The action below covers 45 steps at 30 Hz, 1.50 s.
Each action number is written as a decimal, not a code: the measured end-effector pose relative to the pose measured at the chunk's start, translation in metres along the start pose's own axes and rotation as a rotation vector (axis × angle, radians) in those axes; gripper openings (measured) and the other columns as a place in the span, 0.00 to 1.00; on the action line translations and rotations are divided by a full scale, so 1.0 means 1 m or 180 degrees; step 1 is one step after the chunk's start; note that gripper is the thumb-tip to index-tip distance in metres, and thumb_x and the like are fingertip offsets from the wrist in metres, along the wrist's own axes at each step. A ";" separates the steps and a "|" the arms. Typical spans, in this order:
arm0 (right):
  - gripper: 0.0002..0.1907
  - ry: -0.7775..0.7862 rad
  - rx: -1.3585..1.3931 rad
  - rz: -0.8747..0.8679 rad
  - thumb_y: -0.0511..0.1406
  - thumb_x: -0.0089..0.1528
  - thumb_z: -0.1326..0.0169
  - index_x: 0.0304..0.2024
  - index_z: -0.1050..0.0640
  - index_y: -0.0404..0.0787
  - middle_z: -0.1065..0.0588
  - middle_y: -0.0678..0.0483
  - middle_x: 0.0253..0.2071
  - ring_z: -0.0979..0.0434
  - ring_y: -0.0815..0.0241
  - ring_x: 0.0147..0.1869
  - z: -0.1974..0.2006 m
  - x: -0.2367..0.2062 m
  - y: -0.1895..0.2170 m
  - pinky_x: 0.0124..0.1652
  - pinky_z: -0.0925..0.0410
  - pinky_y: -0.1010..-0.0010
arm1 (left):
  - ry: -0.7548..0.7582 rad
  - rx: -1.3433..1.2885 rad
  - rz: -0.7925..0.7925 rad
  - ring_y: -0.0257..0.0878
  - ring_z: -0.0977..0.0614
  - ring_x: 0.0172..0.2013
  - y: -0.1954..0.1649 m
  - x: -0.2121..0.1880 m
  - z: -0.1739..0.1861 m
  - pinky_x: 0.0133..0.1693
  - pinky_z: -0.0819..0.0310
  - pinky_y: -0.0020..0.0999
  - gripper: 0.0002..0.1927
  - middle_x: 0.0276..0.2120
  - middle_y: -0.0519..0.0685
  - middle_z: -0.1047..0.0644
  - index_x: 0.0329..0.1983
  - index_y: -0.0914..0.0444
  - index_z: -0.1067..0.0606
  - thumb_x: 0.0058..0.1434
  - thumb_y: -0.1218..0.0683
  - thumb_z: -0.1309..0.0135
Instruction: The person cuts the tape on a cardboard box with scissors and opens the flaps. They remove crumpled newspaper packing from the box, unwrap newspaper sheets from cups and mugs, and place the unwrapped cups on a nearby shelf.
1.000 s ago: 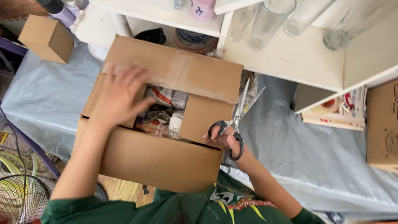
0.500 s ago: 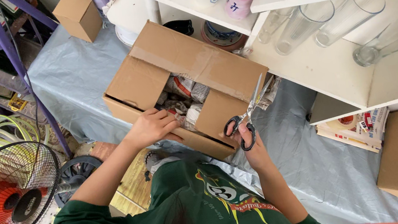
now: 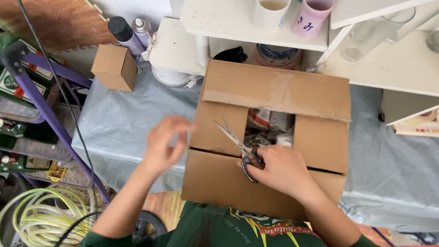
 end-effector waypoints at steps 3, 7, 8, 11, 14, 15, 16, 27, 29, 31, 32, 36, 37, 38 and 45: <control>0.28 0.0040 -0.0458 -0.0210 0.55 0.56 0.45 0.26 0.18 0.36 0.21 0.43 0.29 0.19 0.41 0.34 -0.017 0.030 0.042 0.36 0.27 0.50 | 0.0199 0.0358 0.0153 0.46 0.17 0.41 0.035 0.041 0.057 0.42 0.24 0.40 0.11 0.39 0.49 0.20 0.46 0.60 0.24 0.64 0.66 0.49; 0.29 0.0421 -0.0789 -0.0717 0.56 0.59 0.47 0.28 0.17 0.36 0.20 0.41 0.30 0.18 0.41 0.36 -0.039 0.056 0.080 0.39 0.25 0.53 | 0.0829 0.0457 -0.0491 0.44 0.17 0.41 0.055 0.098 0.065 0.37 0.25 0.40 0.06 0.39 0.44 0.20 0.46 0.59 0.25 0.68 0.61 0.47; 0.29 0.0312 -0.0733 -0.0759 0.56 0.58 0.46 0.28 0.17 0.35 0.20 0.40 0.30 0.18 0.41 0.37 -0.043 0.062 0.086 0.39 0.25 0.53 | 0.1034 0.0452 -0.0509 0.44 0.17 0.41 0.060 0.109 0.060 0.36 0.25 0.40 0.07 0.38 0.44 0.20 0.46 0.58 0.25 0.66 0.59 0.47; 0.29 0.0036 -0.0622 -0.0943 0.56 0.58 0.45 0.29 0.17 0.35 0.20 0.38 0.30 0.18 0.41 0.37 -0.061 0.080 0.101 0.40 0.26 0.52 | 0.1475 0.0289 -0.0606 0.43 0.18 0.42 0.075 0.133 0.031 0.38 0.24 0.40 0.07 0.40 0.44 0.21 0.47 0.56 0.25 0.67 0.55 0.46; 0.28 -0.0293 -0.0622 -0.1062 0.54 0.60 0.46 0.28 0.17 0.35 0.21 0.39 0.30 0.18 0.41 0.36 -0.078 0.094 0.108 0.39 0.26 0.51 | 0.1994 0.0342 -0.0827 0.47 0.19 0.45 0.087 0.143 -0.010 0.42 0.24 0.45 0.09 0.42 0.46 0.21 0.46 0.58 0.25 0.69 0.50 0.46; 0.27 -0.0473 -0.0641 -0.0974 0.53 0.60 0.46 0.28 0.17 0.35 0.21 0.39 0.30 0.18 0.40 0.36 -0.083 0.095 0.111 0.38 0.26 0.51 | 0.2234 0.0403 -0.0814 0.48 0.20 0.46 0.090 0.144 -0.023 0.43 0.25 0.46 0.11 0.43 0.47 0.21 0.46 0.58 0.24 0.67 0.48 0.46; 0.26 -0.0647 -0.0665 -0.0882 0.52 0.60 0.45 0.27 0.18 0.35 0.21 0.38 0.30 0.18 0.40 0.36 -0.085 0.096 0.113 0.38 0.26 0.51 | 0.2469 0.0465 -0.0797 0.49 0.20 0.47 0.092 0.144 -0.036 0.44 0.25 0.47 0.13 0.44 0.48 0.21 0.47 0.57 0.24 0.66 0.46 0.46; 0.29 0.0242 0.0071 -0.1007 0.55 0.62 0.47 0.23 0.19 0.37 0.23 0.43 0.22 0.21 0.45 0.32 -0.044 0.019 0.103 0.35 0.31 0.54 | 0.2596 0.0575 -0.0617 0.53 0.21 0.51 0.106 0.161 -0.025 0.49 0.28 0.49 0.37 0.50 0.54 0.22 0.56 0.60 0.24 0.52 0.31 0.39; 0.26 0.0214 0.0528 -0.1046 0.55 0.60 0.46 0.26 0.20 0.39 0.26 0.44 0.20 0.25 0.48 0.26 -0.030 -0.014 0.083 0.30 0.36 0.55 | 0.2143 0.0764 -0.1527 0.55 0.21 0.49 0.093 0.142 -0.027 0.44 0.27 0.54 0.54 0.48 0.56 0.21 0.60 0.60 0.23 0.32 0.28 0.31; 0.23 0.0102 0.0969 -0.0827 0.51 0.60 0.44 0.27 0.22 0.37 0.30 0.49 0.18 0.33 0.53 0.22 -0.021 -0.045 0.061 0.27 0.38 0.61 | 0.2476 0.0957 -0.1156 0.53 0.21 0.46 0.090 0.132 -0.028 0.40 0.26 0.49 0.43 0.48 0.55 0.21 0.57 0.60 0.24 0.36 0.40 0.32; 0.24 0.0021 0.1131 -0.1011 0.50 0.61 0.43 0.26 0.23 0.35 0.33 0.50 0.18 0.36 0.56 0.23 -0.019 -0.061 0.049 0.27 0.40 0.62 | 0.2646 0.1058 -0.0966 0.52 0.20 0.45 0.089 0.131 -0.026 0.38 0.25 0.47 0.37 0.48 0.54 0.22 0.55 0.60 0.24 0.38 0.46 0.33; 0.25 -0.0509 0.1703 -0.1594 0.46 0.64 0.41 0.24 0.27 0.31 0.41 0.55 0.19 0.44 0.65 0.27 -0.028 -0.117 -0.008 0.26 0.44 0.67 | 0.1929 0.0957 -0.0625 0.46 0.19 0.49 0.092 0.147 -0.003 0.43 0.24 0.44 0.14 0.47 0.44 0.21 0.51 0.55 0.22 0.64 0.49 0.40; 0.24 -0.0692 0.1813 -0.1698 0.45 0.65 0.41 0.25 0.26 0.31 0.41 0.57 0.20 0.44 0.68 0.27 -0.031 -0.129 -0.023 0.26 0.45 0.69 | 0.1406 0.0936 -0.0765 0.46 0.20 0.49 0.089 0.151 0.001 0.43 0.24 0.44 0.10 0.47 0.42 0.22 0.50 0.56 0.21 0.69 0.50 0.39; 0.22 -0.1004 0.1857 -0.1772 0.44 0.64 0.41 0.26 0.24 0.31 0.38 0.57 0.20 0.42 0.69 0.28 -0.032 -0.141 -0.039 0.27 0.43 0.71 | 0.1037 0.0993 -0.0846 0.48 0.21 0.47 0.086 0.152 0.001 0.42 0.26 0.44 0.12 0.45 0.45 0.24 0.50 0.58 0.22 0.66 0.51 0.37; 0.10 -0.2503 0.2170 -0.2249 0.35 0.63 0.37 0.41 0.16 0.34 0.29 0.59 0.27 0.38 0.72 0.31 -0.035 -0.205 -0.174 0.31 0.43 0.76 | -0.0423 0.1583 -0.0910 0.49 0.25 0.45 0.054 0.127 -0.035 0.44 0.28 0.44 0.16 0.42 0.53 0.31 0.53 0.61 0.29 0.67 0.61 0.36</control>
Point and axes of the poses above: each hand's wrist, its own x-axis towards the middle knuckle, its own z-axis out of the back of the hand, y = z × x, the point moved 2 cm from there along x, towards the middle knuckle
